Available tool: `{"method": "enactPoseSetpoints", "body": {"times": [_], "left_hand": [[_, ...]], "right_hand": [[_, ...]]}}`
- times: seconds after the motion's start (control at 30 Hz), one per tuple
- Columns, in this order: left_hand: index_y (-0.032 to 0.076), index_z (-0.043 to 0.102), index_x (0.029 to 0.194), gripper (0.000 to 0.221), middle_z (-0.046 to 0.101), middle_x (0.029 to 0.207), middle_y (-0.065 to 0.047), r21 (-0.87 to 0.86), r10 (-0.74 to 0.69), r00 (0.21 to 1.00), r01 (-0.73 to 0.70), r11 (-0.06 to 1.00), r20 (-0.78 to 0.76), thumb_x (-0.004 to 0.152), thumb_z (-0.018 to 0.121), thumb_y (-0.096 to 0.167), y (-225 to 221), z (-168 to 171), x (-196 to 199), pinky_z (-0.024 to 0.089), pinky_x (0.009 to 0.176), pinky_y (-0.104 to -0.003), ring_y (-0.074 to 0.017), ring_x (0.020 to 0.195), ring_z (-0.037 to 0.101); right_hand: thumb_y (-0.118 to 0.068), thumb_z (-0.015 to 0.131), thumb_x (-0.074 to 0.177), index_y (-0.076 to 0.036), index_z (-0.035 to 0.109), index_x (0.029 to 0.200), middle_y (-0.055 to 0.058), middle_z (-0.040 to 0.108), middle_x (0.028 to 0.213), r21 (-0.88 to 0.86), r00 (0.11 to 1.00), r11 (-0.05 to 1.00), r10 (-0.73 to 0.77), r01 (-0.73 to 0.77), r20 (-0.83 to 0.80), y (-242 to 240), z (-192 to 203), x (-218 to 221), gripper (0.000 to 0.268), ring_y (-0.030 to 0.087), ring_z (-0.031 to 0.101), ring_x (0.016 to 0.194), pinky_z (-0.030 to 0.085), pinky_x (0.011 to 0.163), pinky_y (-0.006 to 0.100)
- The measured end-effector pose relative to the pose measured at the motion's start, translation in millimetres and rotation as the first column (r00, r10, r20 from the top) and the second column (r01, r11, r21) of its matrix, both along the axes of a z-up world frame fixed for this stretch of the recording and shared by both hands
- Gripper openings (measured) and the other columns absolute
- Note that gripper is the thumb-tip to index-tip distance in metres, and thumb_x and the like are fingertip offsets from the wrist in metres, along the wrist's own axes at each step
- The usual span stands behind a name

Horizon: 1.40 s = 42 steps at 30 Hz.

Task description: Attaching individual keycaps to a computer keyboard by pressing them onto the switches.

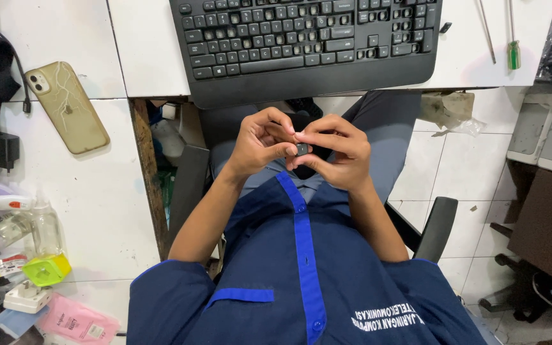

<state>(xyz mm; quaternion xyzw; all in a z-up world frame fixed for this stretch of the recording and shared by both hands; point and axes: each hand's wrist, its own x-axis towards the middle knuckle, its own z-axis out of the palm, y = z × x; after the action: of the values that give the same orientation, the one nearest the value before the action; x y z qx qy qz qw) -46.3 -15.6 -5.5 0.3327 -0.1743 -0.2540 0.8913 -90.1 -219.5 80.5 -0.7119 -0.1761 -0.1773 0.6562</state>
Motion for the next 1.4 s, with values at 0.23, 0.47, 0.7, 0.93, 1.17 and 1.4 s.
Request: {"method": "enactPoseSetpoints", "body": {"times": [0.23, 0.47, 0.7, 0.93, 1.17, 1.4], "left_hand": [[-0.012, 0.063, 0.127, 0.04, 0.087, 0.108, -0.037, -0.031, -0.012, 1.0, 0.012, 0.999, -0.01, 0.099, 0.092, -0.011, 0, 7, 2, 0.077, 0.06, -0.045, -0.0325, 0.071, 0.087], [-0.007, 0.065, 0.128, 0.041, 0.088, 0.114, -0.033, 0.043, 0.025, 1.0, -0.024, 0.999, -0.013, 0.098, 0.093, -0.008, 0, 5, 5, 0.076, 0.059, -0.039, -0.0283, 0.07, 0.086], [-0.004, 0.065, 0.128, 0.04, 0.088, 0.123, -0.031, 0.062, 0.038, 0.999, -0.037, 0.997, -0.024, 0.1, 0.092, -0.009, -1, 0, 8, 0.076, 0.058, -0.036, -0.0252, 0.068, 0.086], [-0.003, 0.063, 0.132, 0.039, 0.088, 0.121, -0.029, 0.094, 0.019, 0.991, -0.007, 0.996, -0.136, 0.102, 0.087, -0.009, -3, -19, 4, 0.077, 0.06, -0.041, -0.0248, 0.065, 0.084], [-0.003, 0.065, 0.134, 0.035, 0.088, 0.109, -0.025, 0.143, 0.019, 0.978, 0.011, 0.99, -0.207, 0.105, 0.085, -0.004, -3, -25, 4, 0.075, 0.058, -0.041, -0.0213, 0.06, 0.08], [-0.002, 0.067, 0.133, 0.034, 0.088, 0.11, -0.023, 0.185, 0.02, 0.97, 0.026, 0.982, -0.243, 0.105, 0.088, 0.0, -6, -22, 5, 0.077, 0.059, -0.042, -0.022, 0.066, 0.083]], "right_hand": [[0.004, 0.106, 0.088, 0.011, 0.09, 0.122, 0.026, 0.083, 0.109, 0.032, 1.0, 0.999, -0.009, 0.009, -0.005, -1, -7, -1, 0.038, 0.031, 0.078, 0.085, 0.066, 0.075, 0.04], [0.012, 0.103, 0.089, 0.012, 0.089, 0.122, 0.028, 0.083, 0.111, -0.034, 0.997, 0.997, -0.071, 0.072, 0.033, 0, 1, 3, 0.035, 0.033, 0.079, 0.087, 0.067, 0.078, 0.042], [0.014, 0.098, 0.093, 0.007, 0.091, 0.125, 0.025, 0.084, 0.118, -0.089, 0.994, 0.99, -0.108, 0.108, 0.003, 1, 4, 5, 0.034, 0.031, 0.081, 0.09, 0.067, 0.079, 0.041], [0.012, 0.093, 0.099, 0.005, 0.091, 0.13, 0.023, 0.083, 0.124, -0.161, 0.994, 0.981, -0.112, 0.108, -0.016, 0, 0, 6, 0.032, 0.032, 0.082, 0.096, 0.067, 0.082, 0.041], [0.01, 0.093, 0.099, 0.004, 0.089, 0.134, 0.022, 0.083, 0.127, -0.167, 0.997, 0.984, -0.064, 0.056, -0.043, -2, -1, 8, 0.035, 0.032, 0.084, 0.096, 0.066, 0.086, 0.043], [0.012, 0.093, 0.099, 0.005, 0.09, 0.131, 0.021, 0.084, 0.121, -0.177, 0.996, 0.982, -0.073, 0.063, -0.047, -12, -5, 12, 0.033, 0.032, 0.084, 0.094, 0.066, 0.083, 0.043]]}}
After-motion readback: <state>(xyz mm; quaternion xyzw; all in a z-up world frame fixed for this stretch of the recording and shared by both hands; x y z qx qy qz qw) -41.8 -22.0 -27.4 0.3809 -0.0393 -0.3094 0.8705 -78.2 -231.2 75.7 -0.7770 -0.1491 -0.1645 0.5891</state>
